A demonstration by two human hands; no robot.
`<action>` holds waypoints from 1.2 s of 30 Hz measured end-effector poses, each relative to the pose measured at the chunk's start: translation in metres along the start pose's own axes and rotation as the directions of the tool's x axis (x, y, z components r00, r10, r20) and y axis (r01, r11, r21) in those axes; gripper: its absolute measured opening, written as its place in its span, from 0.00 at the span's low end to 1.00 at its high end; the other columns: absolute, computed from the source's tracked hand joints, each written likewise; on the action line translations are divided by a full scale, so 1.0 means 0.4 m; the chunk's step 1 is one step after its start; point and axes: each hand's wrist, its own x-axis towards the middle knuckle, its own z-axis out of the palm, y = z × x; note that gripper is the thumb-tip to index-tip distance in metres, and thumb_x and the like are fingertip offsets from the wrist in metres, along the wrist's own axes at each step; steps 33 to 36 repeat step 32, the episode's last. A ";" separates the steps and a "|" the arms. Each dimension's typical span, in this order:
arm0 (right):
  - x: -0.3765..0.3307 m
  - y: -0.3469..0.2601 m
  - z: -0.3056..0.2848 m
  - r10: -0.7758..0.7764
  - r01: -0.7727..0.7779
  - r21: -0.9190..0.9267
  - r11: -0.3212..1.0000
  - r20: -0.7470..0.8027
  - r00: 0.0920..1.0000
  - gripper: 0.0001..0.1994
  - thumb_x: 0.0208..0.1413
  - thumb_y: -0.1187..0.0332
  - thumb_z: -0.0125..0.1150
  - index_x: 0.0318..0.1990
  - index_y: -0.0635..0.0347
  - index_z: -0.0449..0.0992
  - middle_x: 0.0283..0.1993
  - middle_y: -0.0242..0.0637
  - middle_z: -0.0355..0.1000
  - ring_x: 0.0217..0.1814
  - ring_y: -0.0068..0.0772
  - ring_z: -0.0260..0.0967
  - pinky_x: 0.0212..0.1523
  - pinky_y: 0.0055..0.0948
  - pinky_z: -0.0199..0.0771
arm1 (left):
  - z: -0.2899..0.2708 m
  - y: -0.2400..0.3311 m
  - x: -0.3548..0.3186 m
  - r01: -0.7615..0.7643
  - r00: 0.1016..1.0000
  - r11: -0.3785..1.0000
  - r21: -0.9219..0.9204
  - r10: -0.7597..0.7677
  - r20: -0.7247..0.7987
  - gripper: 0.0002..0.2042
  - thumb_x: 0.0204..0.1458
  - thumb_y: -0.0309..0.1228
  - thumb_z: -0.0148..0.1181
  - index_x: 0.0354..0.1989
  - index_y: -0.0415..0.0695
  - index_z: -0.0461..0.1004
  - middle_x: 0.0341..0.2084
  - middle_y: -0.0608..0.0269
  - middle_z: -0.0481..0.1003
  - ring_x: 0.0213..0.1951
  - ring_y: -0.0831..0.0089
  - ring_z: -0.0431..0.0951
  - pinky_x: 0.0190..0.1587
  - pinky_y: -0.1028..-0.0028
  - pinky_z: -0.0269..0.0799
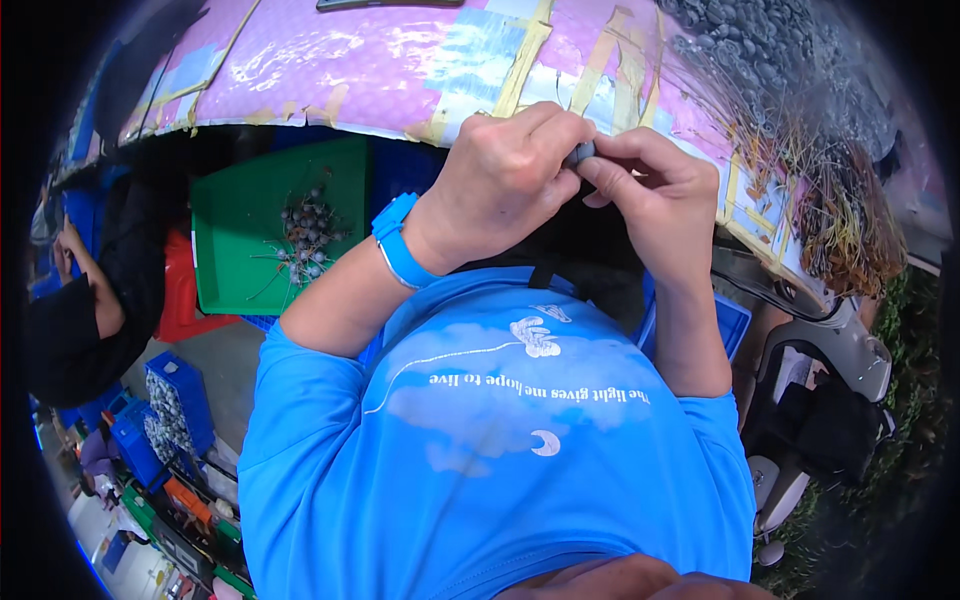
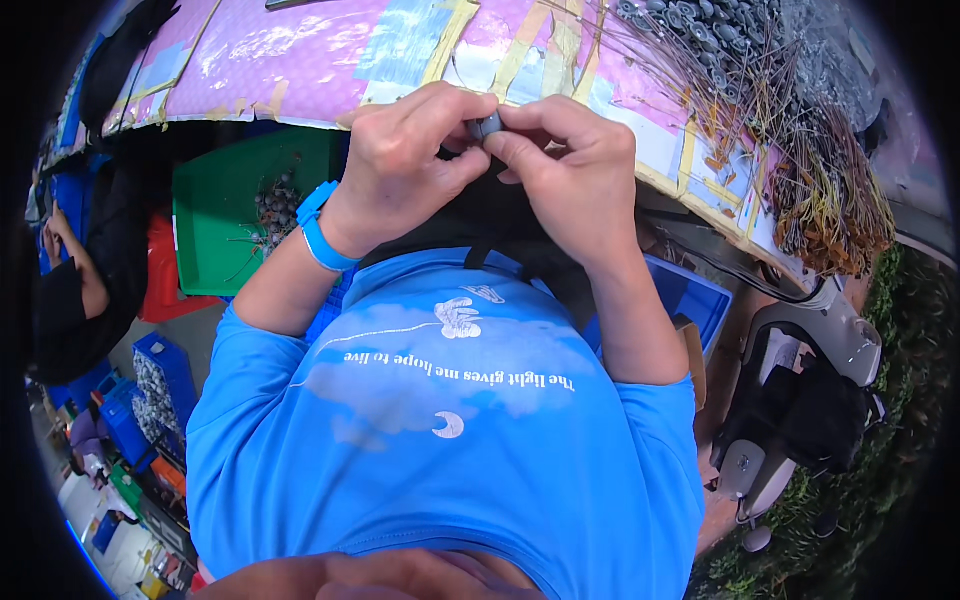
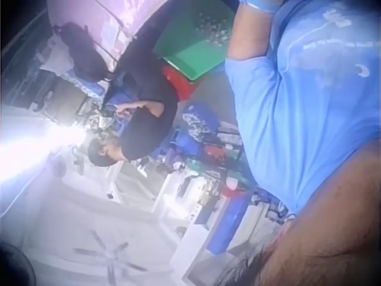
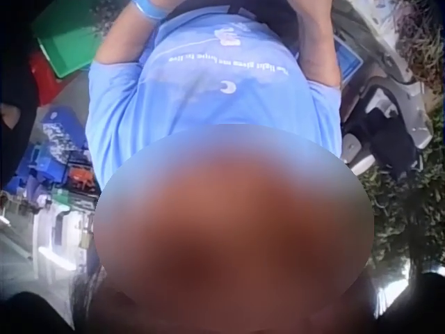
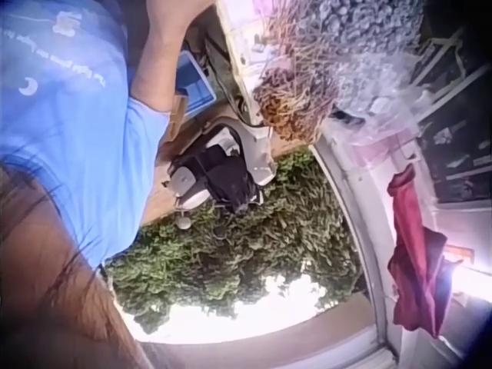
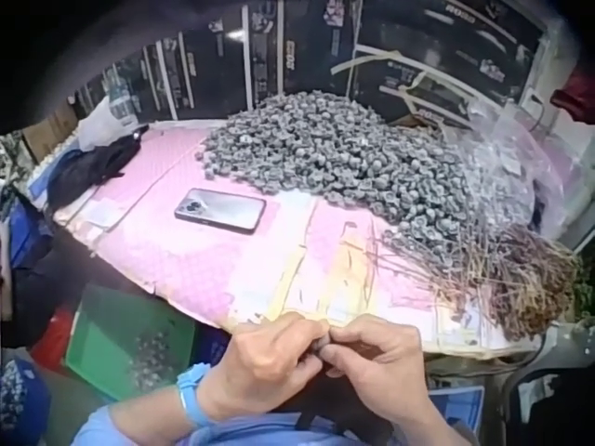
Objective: Thread strings through small circular toy components at a factory workbench.
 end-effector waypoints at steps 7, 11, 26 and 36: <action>0.000 0.044 -0.051 0.101 -0.122 0.221 0.968 0.103 0.990 0.10 0.56 0.75 0.65 0.45 0.68 0.81 0.36 0.37 0.79 0.37 0.24 0.76 0.41 0.23 0.77 | 0.004 0.005 -0.005 0.049 0.998 0.995 -0.082 -0.046 0.041 0.19 0.40 0.14 0.66 0.44 0.41 0.79 0.38 0.57 0.80 0.32 0.72 0.84 0.34 0.77 0.82; -0.004 0.070 -0.065 -0.016 -0.088 0.527 0.846 0.189 0.982 0.13 0.59 0.71 0.64 0.50 0.67 0.78 0.44 0.37 0.79 0.45 0.22 0.75 0.49 0.22 0.75 | 0.009 0.033 -0.001 0.185 0.982 0.876 -0.445 -0.183 0.048 0.22 0.42 0.12 0.64 0.48 0.43 0.81 0.51 0.54 0.77 0.40 0.72 0.83 0.42 0.75 0.83; -0.007 0.066 -0.014 -0.054 -0.010 0.757 0.653 0.059 0.997 0.15 0.65 0.66 0.57 0.50 0.72 0.73 0.43 0.46 0.77 0.43 0.31 0.77 0.46 0.28 0.79 | 0.032 0.115 0.018 0.320 0.923 0.733 -0.600 -0.384 0.023 0.27 0.44 0.13 0.67 0.56 0.34 0.70 0.49 0.54 0.76 0.43 0.70 0.82 0.45 0.73 0.82; -0.026 0.055 -0.013 -0.007 0.093 0.607 0.789 -0.143 0.990 0.11 0.65 0.69 0.57 0.48 0.69 0.76 0.42 0.44 0.79 0.44 0.31 0.78 0.47 0.28 0.81 | 0.028 0.058 -0.010 0.203 0.956 0.862 -0.465 -0.278 -0.098 0.11 0.45 0.16 0.70 0.37 0.34 0.78 0.43 0.56 0.76 0.40 0.74 0.81 0.40 0.78 0.83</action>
